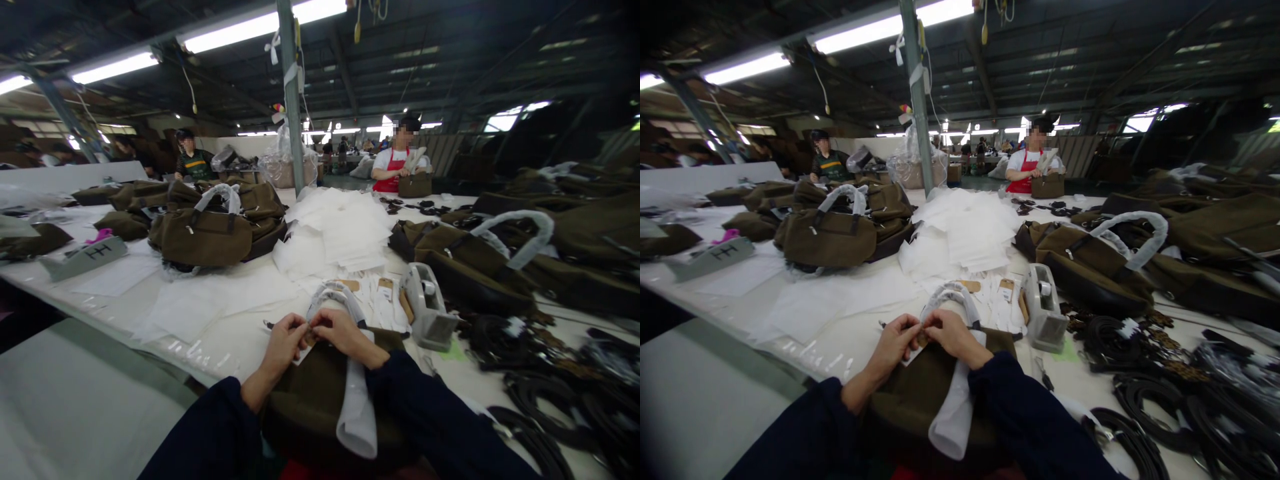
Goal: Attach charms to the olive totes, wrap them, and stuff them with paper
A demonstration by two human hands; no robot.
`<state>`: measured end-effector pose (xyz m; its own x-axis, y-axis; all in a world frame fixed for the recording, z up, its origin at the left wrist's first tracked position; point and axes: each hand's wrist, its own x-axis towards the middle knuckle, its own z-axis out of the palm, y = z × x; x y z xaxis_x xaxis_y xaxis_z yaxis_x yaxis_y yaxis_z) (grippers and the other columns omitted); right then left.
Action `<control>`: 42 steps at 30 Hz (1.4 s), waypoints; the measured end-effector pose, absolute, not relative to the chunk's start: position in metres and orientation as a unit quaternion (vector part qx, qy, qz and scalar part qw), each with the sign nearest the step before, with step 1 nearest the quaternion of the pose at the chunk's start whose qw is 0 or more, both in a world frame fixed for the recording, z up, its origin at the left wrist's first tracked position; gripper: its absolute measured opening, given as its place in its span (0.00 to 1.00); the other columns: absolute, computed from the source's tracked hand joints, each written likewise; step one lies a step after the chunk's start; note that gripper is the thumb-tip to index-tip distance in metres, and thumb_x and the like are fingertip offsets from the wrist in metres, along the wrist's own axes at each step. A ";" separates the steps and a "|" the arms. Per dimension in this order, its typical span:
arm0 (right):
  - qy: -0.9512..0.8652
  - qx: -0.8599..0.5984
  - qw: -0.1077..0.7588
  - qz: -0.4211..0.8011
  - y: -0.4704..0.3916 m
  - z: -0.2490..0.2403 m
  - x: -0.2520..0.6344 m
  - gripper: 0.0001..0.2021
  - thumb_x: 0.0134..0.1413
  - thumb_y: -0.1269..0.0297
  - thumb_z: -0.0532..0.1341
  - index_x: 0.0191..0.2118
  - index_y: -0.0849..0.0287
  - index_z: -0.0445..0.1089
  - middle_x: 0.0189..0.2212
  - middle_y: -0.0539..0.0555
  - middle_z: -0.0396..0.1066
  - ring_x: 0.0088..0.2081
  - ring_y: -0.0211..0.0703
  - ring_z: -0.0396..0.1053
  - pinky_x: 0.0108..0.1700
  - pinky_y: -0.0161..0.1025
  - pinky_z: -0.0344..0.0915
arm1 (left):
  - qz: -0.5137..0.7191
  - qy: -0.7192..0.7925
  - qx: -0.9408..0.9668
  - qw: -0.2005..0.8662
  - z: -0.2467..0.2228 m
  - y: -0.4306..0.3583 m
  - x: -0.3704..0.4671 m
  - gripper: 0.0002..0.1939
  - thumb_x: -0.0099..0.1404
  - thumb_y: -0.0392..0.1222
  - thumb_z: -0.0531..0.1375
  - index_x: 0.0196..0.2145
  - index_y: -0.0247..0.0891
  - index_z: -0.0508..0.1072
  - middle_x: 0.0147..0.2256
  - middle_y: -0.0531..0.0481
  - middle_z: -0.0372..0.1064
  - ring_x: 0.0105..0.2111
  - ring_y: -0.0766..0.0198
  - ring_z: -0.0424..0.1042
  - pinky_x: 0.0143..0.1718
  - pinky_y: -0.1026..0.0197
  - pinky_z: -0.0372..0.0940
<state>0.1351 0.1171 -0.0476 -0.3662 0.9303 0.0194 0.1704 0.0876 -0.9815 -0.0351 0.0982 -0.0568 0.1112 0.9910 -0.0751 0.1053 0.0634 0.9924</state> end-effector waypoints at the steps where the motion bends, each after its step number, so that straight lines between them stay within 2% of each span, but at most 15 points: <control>1: -0.666 -0.425 0.359 0.498 0.116 -0.045 0.136 0.07 0.45 0.76 0.62 0.31 0.58 0.72 0.26 0.48 0.70 0.30 0.40 0.68 0.35 0.38 0.64 | 0.428 0.510 0.534 0.521 -0.057 0.098 -0.036 0.15 0.60 0.52 0.61 0.34 0.36 0.67 0.16 0.58 0.65 0.10 0.75 0.56 0.11 0.73 0.49; 5: -0.735 -0.404 0.338 0.427 0.111 -0.033 0.138 0.10 0.43 0.80 0.63 0.29 0.57 0.74 0.32 0.49 0.68 0.35 0.40 0.64 0.42 0.39 0.60 | 0.433 0.503 0.530 0.529 -0.059 0.098 -0.036 0.15 0.60 0.52 0.61 0.33 0.37 0.66 0.16 0.58 0.66 0.11 0.74 0.57 0.11 0.73 0.50; 10: -0.746 -0.398 0.333 0.417 0.112 -0.029 0.137 0.08 0.42 0.80 0.65 0.25 0.58 0.72 0.30 0.49 0.66 0.34 0.40 0.63 0.42 0.40 0.60 | 0.444 0.498 0.525 0.529 -0.057 0.097 -0.035 0.16 0.59 0.52 0.62 0.32 0.37 0.66 0.16 0.58 0.65 0.10 0.75 0.56 0.11 0.73 0.48; 14: -0.683 -0.437 0.362 0.459 0.116 -0.033 0.140 0.02 0.51 0.68 0.62 0.29 0.58 0.69 0.28 0.50 0.68 0.28 0.39 0.65 0.33 0.40 0.65 | 0.467 0.494 0.518 0.519 -0.055 0.094 -0.036 0.17 0.59 0.53 0.62 0.35 0.37 0.66 0.17 0.58 0.66 0.10 0.75 0.57 0.12 0.74 0.48; 17: -0.630 -0.444 0.382 0.510 0.117 -0.034 0.144 0.07 0.56 0.59 0.59 0.33 0.57 0.67 0.29 0.52 0.70 0.27 0.39 0.68 0.30 0.38 0.68 | 0.478 0.480 0.522 0.517 -0.055 0.093 -0.037 0.18 0.59 0.54 0.62 0.37 0.37 0.66 0.19 0.58 0.68 0.12 0.75 0.59 0.13 0.74 0.50; 21: -0.548 -0.396 0.420 0.606 0.117 -0.034 0.144 0.11 0.51 0.57 0.65 0.33 0.58 0.68 0.35 0.54 0.74 0.31 0.38 0.71 0.29 0.33 0.68 | 0.482 0.453 0.530 0.531 -0.053 0.094 -0.039 0.17 0.61 0.54 0.61 0.37 0.36 0.67 0.21 0.56 0.69 0.12 0.75 0.60 0.14 0.73 0.52; 24: -0.520 -0.377 0.432 0.633 0.118 -0.036 0.143 0.12 0.50 0.57 0.67 0.34 0.59 0.69 0.34 0.53 0.75 0.30 0.36 0.71 0.27 0.30 0.67 | 0.492 0.430 0.524 0.546 -0.048 0.096 -0.040 0.17 0.60 0.53 0.62 0.38 0.37 0.66 0.22 0.56 0.70 0.13 0.74 0.62 0.15 0.72 0.55; 28: -0.516 -0.374 0.444 0.630 0.117 -0.035 0.143 0.12 0.49 0.56 0.68 0.33 0.59 0.70 0.30 0.51 0.73 0.28 0.35 0.69 0.26 0.30 0.66 | 0.505 0.415 0.520 0.550 -0.039 0.097 -0.037 0.17 0.59 0.52 0.63 0.37 0.37 0.66 0.23 0.57 0.69 0.14 0.73 0.63 0.16 0.71 0.57; 33: -0.527 -0.381 0.449 0.613 0.114 -0.031 0.142 0.13 0.48 0.55 0.68 0.32 0.59 0.70 0.28 0.50 0.72 0.28 0.37 0.69 0.27 0.33 0.66 | 0.488 0.440 0.527 0.539 -0.035 0.098 -0.035 0.18 0.58 0.52 0.64 0.37 0.35 0.70 0.21 0.58 0.67 0.13 0.73 0.62 0.15 0.71 0.55; 42: -0.511 -0.386 0.475 0.604 0.113 -0.034 0.141 0.14 0.48 0.54 0.68 0.33 0.59 0.70 0.25 0.50 0.72 0.26 0.37 0.69 0.29 0.36 0.68 | 0.483 0.429 0.537 0.542 -0.030 0.098 -0.035 0.15 0.60 0.50 0.63 0.35 0.35 0.71 0.22 0.56 0.69 0.14 0.73 0.62 0.16 0.70 0.58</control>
